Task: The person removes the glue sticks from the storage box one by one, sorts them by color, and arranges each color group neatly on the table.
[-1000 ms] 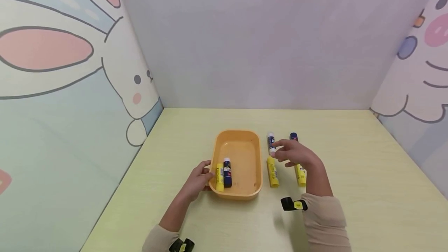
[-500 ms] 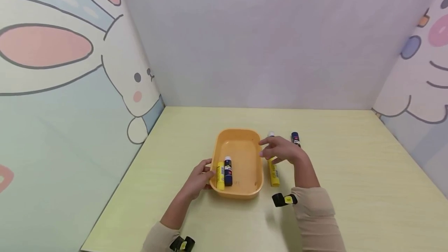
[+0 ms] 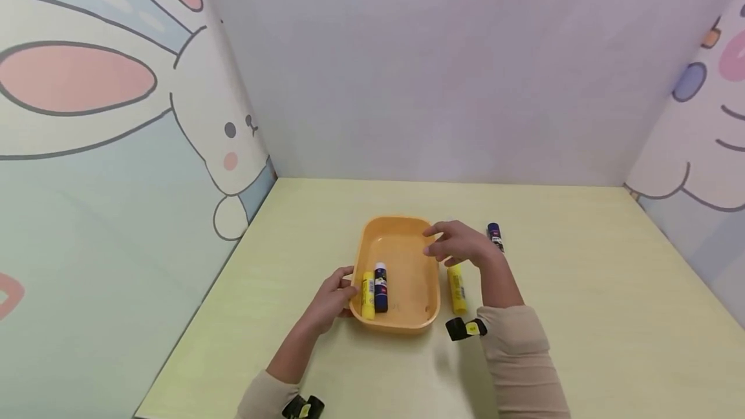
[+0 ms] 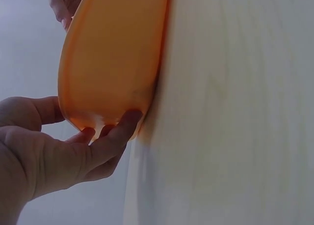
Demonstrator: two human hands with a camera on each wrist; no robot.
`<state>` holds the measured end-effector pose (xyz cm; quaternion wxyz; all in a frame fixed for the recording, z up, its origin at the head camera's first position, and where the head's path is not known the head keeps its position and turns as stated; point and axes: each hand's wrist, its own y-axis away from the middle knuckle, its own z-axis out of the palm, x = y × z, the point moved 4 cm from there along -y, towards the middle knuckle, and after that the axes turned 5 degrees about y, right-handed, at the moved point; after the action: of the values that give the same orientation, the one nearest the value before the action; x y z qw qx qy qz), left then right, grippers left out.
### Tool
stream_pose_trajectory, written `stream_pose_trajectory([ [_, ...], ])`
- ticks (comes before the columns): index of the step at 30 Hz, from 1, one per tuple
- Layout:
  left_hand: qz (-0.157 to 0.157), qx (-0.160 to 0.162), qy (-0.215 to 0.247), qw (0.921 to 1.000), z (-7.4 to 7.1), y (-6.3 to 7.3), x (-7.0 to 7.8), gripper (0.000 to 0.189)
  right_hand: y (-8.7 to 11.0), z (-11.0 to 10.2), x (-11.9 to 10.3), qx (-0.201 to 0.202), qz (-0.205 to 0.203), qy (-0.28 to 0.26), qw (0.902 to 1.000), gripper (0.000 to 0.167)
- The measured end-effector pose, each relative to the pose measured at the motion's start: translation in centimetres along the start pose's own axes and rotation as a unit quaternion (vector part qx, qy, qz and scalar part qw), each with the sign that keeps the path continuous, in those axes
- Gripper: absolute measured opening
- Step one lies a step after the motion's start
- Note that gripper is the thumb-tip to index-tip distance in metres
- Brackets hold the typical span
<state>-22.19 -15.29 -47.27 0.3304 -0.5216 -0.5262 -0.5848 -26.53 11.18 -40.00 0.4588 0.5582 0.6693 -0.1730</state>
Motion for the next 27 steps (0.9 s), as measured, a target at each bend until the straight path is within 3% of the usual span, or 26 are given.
stream_pose_trajectory([
  [12, -0.001, 0.001, 0.002, 1.0, 0.2, 0.0, 0.0, 0.05, -3.1, 2.8, -0.6, -0.057, 0.021, -0.028, 0.9978, 0.051],
  [19, 0.0, 0.004, 0.0, 1.0, 0.1, -0.1, 0.1, 0.05, -4.4, 4.0, -0.3, -0.09, 0.06, -0.057, 0.9925, 0.051],
  [27, 0.001, 0.002, -0.003, 1.0, -0.1, 0.0, 0.1, 0.052, -5.5, 5.5, 0.2, -0.106, 0.078, -0.041, 0.9904, 0.042],
])
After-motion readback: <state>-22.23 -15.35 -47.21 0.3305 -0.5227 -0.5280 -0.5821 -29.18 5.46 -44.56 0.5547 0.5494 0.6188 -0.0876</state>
